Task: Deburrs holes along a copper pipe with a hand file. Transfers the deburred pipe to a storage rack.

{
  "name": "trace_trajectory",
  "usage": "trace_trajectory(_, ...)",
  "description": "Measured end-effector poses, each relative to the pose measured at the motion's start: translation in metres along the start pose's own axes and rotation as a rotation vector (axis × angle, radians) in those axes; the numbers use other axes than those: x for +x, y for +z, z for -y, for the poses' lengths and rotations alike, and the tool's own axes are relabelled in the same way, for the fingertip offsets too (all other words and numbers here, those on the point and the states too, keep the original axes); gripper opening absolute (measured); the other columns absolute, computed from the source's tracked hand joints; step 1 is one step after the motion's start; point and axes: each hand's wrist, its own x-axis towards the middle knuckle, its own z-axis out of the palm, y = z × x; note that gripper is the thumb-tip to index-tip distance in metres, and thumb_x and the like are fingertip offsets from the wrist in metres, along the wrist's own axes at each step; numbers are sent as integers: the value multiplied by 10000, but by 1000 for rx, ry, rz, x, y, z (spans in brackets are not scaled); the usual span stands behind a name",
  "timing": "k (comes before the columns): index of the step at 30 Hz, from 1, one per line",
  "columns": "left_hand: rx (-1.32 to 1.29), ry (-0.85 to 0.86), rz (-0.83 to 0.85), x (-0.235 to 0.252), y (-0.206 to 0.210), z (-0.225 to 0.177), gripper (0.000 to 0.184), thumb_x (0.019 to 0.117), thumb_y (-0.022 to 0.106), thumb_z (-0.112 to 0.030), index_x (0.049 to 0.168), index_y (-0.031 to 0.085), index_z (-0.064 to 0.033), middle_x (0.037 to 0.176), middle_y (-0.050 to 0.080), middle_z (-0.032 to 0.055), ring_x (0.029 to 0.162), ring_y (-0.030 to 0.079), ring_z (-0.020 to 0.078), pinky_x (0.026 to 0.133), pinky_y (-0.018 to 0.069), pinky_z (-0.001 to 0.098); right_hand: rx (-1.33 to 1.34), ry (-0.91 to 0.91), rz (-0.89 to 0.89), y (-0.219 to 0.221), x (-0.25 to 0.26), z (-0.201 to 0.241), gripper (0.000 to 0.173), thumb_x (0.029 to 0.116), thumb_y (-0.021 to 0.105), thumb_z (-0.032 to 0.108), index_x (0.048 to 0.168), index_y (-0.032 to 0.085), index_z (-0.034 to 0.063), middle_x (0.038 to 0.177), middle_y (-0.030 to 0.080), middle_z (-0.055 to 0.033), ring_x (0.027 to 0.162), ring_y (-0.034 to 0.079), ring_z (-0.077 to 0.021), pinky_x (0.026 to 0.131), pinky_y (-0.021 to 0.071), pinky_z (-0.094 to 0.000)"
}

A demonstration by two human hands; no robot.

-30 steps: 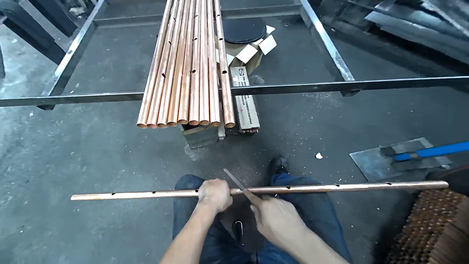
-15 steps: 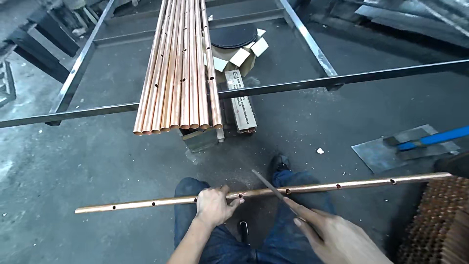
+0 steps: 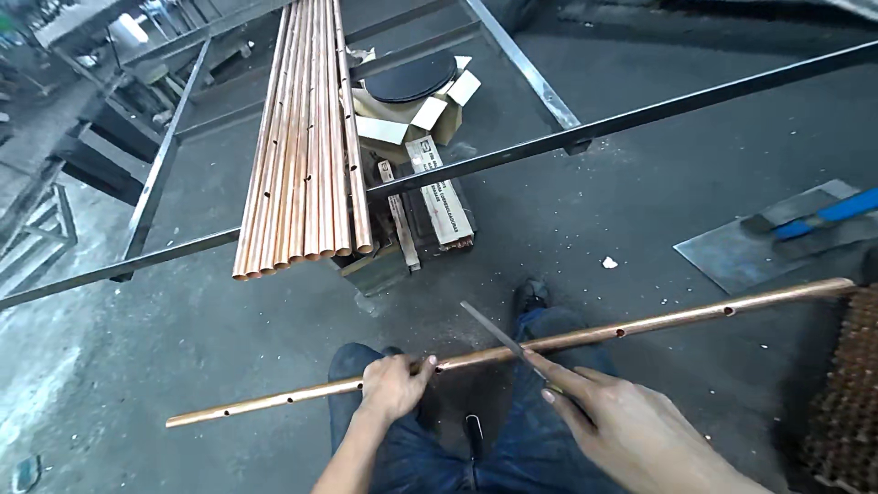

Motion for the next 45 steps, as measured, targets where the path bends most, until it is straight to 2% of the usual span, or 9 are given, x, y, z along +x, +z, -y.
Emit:
trace_trajectory(6, -35, -13, 96, 6, -8, -4, 784, 946, 312, -836, 1214, 742, -238, 1160, 752, 62, 1139, 694, 261, 1004, 513, 589, 4, -20, -21, -1, -3, -6, 478, 1009, 521, 407, 1484, 563, 389, 907, 726, -80, 706, 706, -298, 566, 559, -533)
trace_trajectory(13, -41, 79, 113, 7, -8, -10, 733, 915, 426, -833, 1194, 716, -220, 1080, 741, 67, 1052, 697, 261, 950, 528, 577, -17, -14, -52, -1, -1, -12, 476, 1001, 520, 421, 1473, 576, 384, 934, 736, -68, 725, 717, -290, 575, 568, -534)
trace_trajectory(18, -64, 214, 132, 13, -6, -61, 673, 881, 612, -748, 1228, 687, -176, 1095, 737, 86, 1062, 698, 280, 970, 527, 597, 19, 29, -108, -3, 4, -21, 495, 1004, 529, 390, 1498, 551, 372, 946, 747, -75, 722, 716, -304, 593, 571, -567)
trace_trajectory(22, 113, 128, 119, 17, -1, -102, 541, 947, 590, -606, 1150, 709, -119, 1132, 736, 131, 1106, 702, 327, 936, 549, 603, -3, 63, -140, -3, 5, -29, 494, 1001, 517, 394, 1493, 556, 379, 943, 753, -67, 709, 717, -302, 589, 570, -571)
trace_trajectory(25, 164, -21, 173, 12, -9, -78, 488, 926, 600, -543, 1000, 719, -75, 1096, 732, 158, 1060, 710, 358, 862, 561, 635, -3, 44, -90, -7, -3, -20, 497, 1024, 498, 401, 1518, 532, 357, 951, 748, -90, 711, 712, -305, 585, 564, -560)
trace_trajectory(30, 229, -66, 213, 12, -16, -16, 418, 902, 586, -463, 973, 716, -72, 1072, 735, 171, 1057, 705, 375, 856, 546, 654, -17, -1, 173, 7, -10, 18, 507, 1051, 495, 376, 1556, 486, 324, 1008, 734, -154, 780, 719, -361, 638, 569, -564)
trace_trajectory(33, 224, -53, 248, 15, -21, -26, 422, 901, 614, -437, 1016, 713, -43, 1128, 720, 192, 1101, 689, 392, 877, 538, 659, -81, 36, 234, 17, -8, 29, 505, 1055, 481, 370, 1559, 480, 326, 1026, 730, -159, 809, 722, -366, 651, 567, -561)
trace_trajectory(36, 155, -19, 271, 20, -20, -34, 540, 883, 637, -585, 1030, 732, -74, 1107, 728, 173, 1083, 692, 377, 892, 535, 656, -121, 26, 228, 24, -6, 27, 505, 1046, 493, 363, 1550, 496, 322, 1007, 729, -158, 794, 723, -358, 634, 569, -544)
trace_trajectory(45, 133, -116, 296, 25, -25, -41, 420, 852, 633, -461, 958, 708, -62, 1082, 729, 166, 1039, 706, 368, 804, 551, 643, -83, -117, 316, 16, -22, 31, 464, 1095, 414, 352, 1550, 490, 310, 1012, 708, -199, 829, 713, -399, 641, 570, -560)
